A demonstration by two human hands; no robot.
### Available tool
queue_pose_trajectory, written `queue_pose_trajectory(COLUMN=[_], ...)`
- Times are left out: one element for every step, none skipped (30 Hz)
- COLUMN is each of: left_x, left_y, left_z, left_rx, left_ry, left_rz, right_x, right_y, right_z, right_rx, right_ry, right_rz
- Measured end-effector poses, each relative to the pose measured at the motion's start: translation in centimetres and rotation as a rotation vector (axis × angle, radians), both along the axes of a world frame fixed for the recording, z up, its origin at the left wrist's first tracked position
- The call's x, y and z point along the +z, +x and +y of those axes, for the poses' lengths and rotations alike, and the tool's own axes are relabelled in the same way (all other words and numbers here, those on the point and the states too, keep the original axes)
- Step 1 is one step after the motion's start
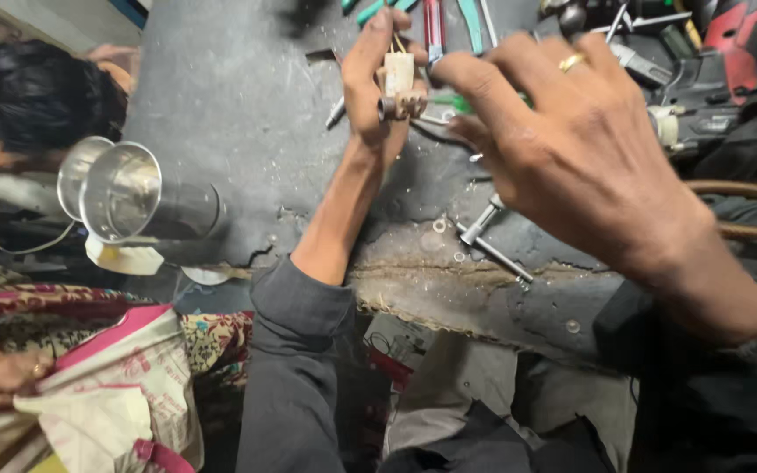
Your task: The person uses a screwdriver to adjust a small electrical component, then connects it to a white appliance. They manipulate wires and the component while another person holds the appliance steady.
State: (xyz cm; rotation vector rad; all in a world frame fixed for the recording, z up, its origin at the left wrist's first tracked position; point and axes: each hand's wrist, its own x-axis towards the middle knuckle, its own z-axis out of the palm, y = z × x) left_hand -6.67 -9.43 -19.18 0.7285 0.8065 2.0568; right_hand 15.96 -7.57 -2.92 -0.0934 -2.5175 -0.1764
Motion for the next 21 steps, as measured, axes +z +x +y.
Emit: queue_pose_trajectory(left_x=[0.10, 0.17, 0.22, 0.24, 0.25, 0.26, 0.24, 0.23, 0.22, 0.22, 0.21, 0.21, 0.20, 0.21, 0.22, 0.23, 0.25, 0.27, 0.30, 0.33, 0.36], left_y=[0.01, 0.02, 0.03, 0.02, 0.02, -0.01, -0.02, -0.05, -0.08, -0.11, -0.13, -0.14, -0.13, -0.14, -0.14, -0.13, -0.12, -0.11, -0.10, -0.08, -0.05], left_z=[0.01, 0.04, 0.06, 0.07, 0.10, 0.13, 0.12, 0.14, 0.13, 0.14, 0.15, 0.14, 0.13, 0.12, 0.11, 0.10, 0.06, 0.05, 0.03, 0.01, 0.02], left_rx=[0.009, 0.003, -0.001, -0.002, -0.005, -0.008, -0.009, -0.010, -0.012, -0.014, -0.012, -0.010, -0.008, -0.014, -0.018, -0.021, -0.015, -0.010, -0.006, -0.007, -0.008], left_ry=[-0.008, -0.008, -0.012, -0.017, -0.022, -0.025, -0.031, -0.037, -0.042, -0.046, -0.044, -0.043, -0.042, -0.039, -0.036, -0.032, -0.040, -0.047, -0.054, -0.052, -0.050], left_rz=[0.018, 0.020, 0.018, 0.013, 0.005, -0.002, -0.010, -0.024, -0.037, -0.048, -0.038, -0.028, -0.020, -0.033, -0.044, -0.057, -0.052, -0.046, -0.039, -0.028, -0.017], right_x=[0.05, 0.09, 0.12, 0.16, 0.22, 0.27, 0.31, 0.31, 0.33, 0.33, 0.30, 0.31, 0.33, 0.35, 0.37, 0.37, 0.38, 0.37, 0.34, 0.28, 0.21], right_y=[-0.05, -0.09, -0.09, -0.05, 0.00, 0.05, 0.10, 0.14, 0.18, 0.14, 0.08, 0.04, 0.02, -0.02, -0.07, -0.02, 0.07, 0.11, 0.12, 0.10, 0.10], right_z=[0.05, 0.06, 0.05, 0.05, 0.09, 0.13, 0.12, 0.07, 0.04, 0.02, -0.04, -0.04, -0.04, -0.01, 0.04, -0.01, -0.07, -0.08, -0.09, -0.10, -0.11], right_rx=[-0.028, -0.058, -0.084, -0.047, -0.011, 0.025, 0.031, 0.038, 0.044, -0.008, -0.061, -0.113, -0.078, -0.041, -0.004, 0.003, 0.011, 0.018, -0.038, -0.094, -0.150], right_ry=[-0.029, -0.060, -0.095, -0.095, -0.090, -0.083, -0.049, -0.017, 0.016, -0.012, -0.040, -0.070, -0.051, -0.031, -0.010, 0.014, 0.037, 0.060, 0.028, -0.005, -0.039], right_rz=[-0.025, -0.053, -0.086, -0.072, -0.057, -0.041, -0.018, 0.004, 0.028, -0.028, -0.084, -0.141, -0.122, -0.103, -0.083, -0.051, -0.019, 0.015, -0.072, -0.160, -0.249])
